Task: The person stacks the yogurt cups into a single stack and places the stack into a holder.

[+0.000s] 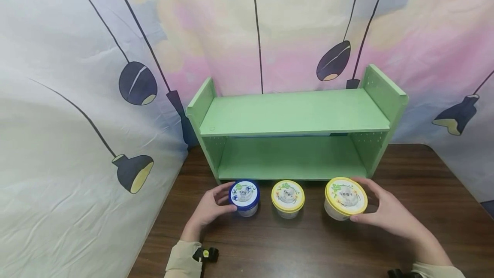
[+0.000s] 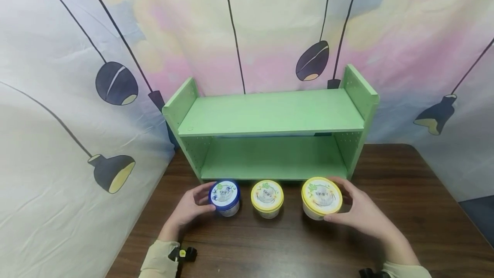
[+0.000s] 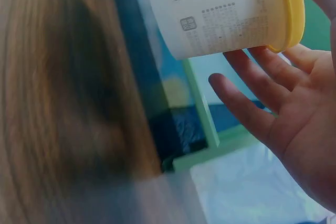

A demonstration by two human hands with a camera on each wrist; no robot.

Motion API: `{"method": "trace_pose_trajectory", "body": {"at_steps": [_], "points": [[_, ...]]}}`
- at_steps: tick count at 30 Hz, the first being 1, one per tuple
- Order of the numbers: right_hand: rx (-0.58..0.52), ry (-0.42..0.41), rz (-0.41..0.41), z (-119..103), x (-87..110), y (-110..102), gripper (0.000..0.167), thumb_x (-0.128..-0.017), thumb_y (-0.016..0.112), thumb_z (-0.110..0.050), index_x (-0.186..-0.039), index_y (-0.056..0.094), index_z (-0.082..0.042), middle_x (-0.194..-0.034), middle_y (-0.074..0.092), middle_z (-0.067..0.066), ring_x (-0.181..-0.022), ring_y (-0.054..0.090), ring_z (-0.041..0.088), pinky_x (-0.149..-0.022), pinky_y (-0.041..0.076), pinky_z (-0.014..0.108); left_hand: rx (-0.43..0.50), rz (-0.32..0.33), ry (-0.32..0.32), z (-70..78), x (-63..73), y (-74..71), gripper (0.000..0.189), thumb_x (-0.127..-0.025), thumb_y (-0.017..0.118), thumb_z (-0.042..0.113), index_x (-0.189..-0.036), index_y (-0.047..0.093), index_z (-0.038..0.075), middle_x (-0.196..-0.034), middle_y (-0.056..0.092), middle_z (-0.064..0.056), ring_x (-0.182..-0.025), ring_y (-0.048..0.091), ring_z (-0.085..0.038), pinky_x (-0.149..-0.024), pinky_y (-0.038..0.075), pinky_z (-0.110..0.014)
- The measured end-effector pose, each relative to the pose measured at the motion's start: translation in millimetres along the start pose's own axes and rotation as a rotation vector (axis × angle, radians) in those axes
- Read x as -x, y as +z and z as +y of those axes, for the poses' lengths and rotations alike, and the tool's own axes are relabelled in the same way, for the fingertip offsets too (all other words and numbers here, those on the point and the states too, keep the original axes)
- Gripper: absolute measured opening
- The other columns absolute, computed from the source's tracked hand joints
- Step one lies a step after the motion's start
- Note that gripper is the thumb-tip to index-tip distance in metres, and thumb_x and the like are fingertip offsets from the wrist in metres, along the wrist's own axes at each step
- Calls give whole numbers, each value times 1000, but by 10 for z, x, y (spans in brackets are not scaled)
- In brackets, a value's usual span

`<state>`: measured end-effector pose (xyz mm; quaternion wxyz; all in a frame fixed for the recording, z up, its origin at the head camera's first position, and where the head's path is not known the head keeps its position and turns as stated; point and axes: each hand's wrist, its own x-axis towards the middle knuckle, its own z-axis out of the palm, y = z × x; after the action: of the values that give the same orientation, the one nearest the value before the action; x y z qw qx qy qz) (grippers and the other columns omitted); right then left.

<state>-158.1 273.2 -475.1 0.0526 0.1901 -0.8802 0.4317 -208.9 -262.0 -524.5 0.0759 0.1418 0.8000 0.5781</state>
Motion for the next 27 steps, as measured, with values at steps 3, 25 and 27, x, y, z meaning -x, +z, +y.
{"method": "trace_pose_trajectory", "body": {"at_steps": [3,25,27], "points": [[-20,-7,-6,-110,-39,13,104,-74,102,-28,-161,45,-23,-152,55,2,-131,43,-11,-95,43,10,-2,-2,0,-7,-1,1,79,-87,92,19,-155,54,8,-152,58,-17,-140,57,-35,-116,48,-43],[-136,-45,-11,-599,-529,296,101,-77,100,-29,-162,45,-27,-153,55,-3,-134,54,17,-104,49,34,31,-15,43,-23,9,3,79,-87,92,15,-155,53,3,-149,60,-19,-138,58,-36,-111,51,-28],[-153,-52,-16,-648,-582,346,101,-78,100,-29,-162,44,-24,-151,56,-1,-131,58,23,-101,54,34,32,-13,36,-20,11,2,79,-87,92,15,-155,53,3,-149,60,-19,-138,58,-36,-112,51,-30]]}}
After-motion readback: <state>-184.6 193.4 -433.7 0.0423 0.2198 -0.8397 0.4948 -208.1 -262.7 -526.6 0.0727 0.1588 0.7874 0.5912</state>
